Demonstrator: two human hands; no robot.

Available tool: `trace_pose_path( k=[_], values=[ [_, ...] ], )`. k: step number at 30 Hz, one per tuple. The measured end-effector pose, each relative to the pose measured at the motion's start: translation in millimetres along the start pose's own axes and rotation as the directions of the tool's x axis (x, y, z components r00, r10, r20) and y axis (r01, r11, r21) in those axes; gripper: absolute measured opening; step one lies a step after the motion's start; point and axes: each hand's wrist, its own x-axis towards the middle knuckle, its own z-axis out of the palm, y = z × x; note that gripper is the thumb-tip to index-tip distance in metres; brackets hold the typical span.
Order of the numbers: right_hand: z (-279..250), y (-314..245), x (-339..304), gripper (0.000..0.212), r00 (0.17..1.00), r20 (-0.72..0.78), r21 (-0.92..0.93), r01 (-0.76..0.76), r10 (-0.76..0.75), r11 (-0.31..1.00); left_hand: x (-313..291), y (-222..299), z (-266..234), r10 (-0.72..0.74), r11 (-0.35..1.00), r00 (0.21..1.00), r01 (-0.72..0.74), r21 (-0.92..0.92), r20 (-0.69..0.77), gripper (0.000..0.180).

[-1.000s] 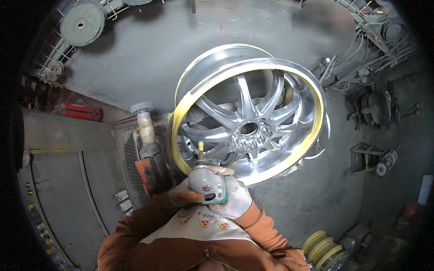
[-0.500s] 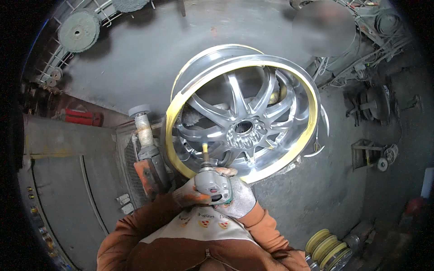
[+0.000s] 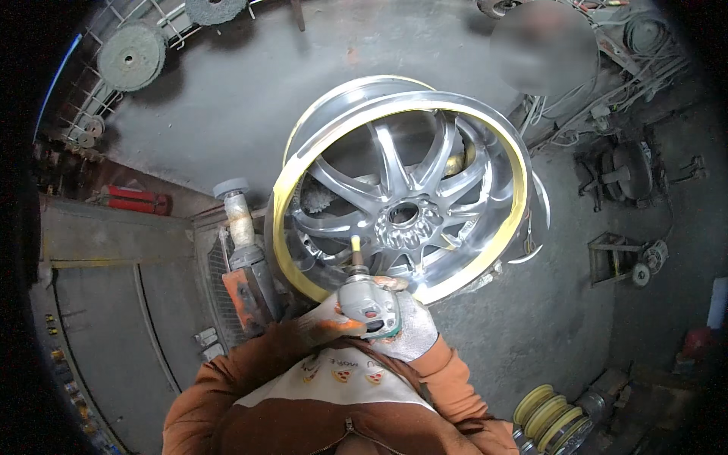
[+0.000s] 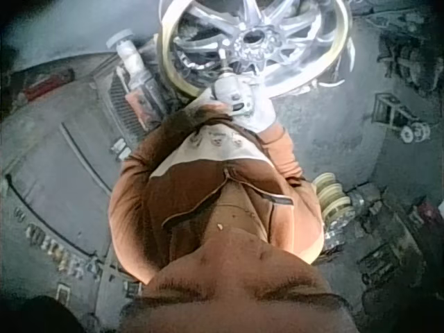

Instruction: The person polishes the spokes of a car wheel rim using a handheld rotary tool, periodically applying compound to the bit and rotating the rim by hand to buff different sections.

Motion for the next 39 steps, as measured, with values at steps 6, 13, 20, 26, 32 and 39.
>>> trace_pose_path(
  k=[6,13,20,26,32,39],
  values=[
    [3,1,-2,0.059,1.0,-0.01,-0.079,0.022,-0.023,0.997,-11,33,34,0.067,0.998,0.994,-0.067,-0.003,0.081,0.085],
    [20,-13,19,0.06,0.991,0.128,-0.059,0.052,-0.044,0.997,-31,27,16,0.064,0.997,0.998,-0.065,0.049,0.018,0.09],
    [10,-20,11,0.058,0.999,0.034,-0.047,-0.009,0.011,0.999,-29,36,22,0.003,0.996,1.0,-0.004,0.087,0.017,0.099],
    [30,-13,19,0.063,0.989,0.147,0.084,-0.028,0.015,0.996,-52,14,-11,0.083,0.996,0.996,-0.084,-0.031,-0.017,0.097],
    [29,-27,35,0.062,0.992,0.128,0.079,0.008,-0.018,0.997,-50,24,-4,0.147,0.985,0.988,-0.151,-0.082,-0.054,0.094],
    [20,-24,25,0.07,0.981,0.193,-0.055,0.042,-0.031,0.998,-51,21,3,0.101,0.994,0.993,-0.104,-0.04,-0.066,0.094]
  ],
)
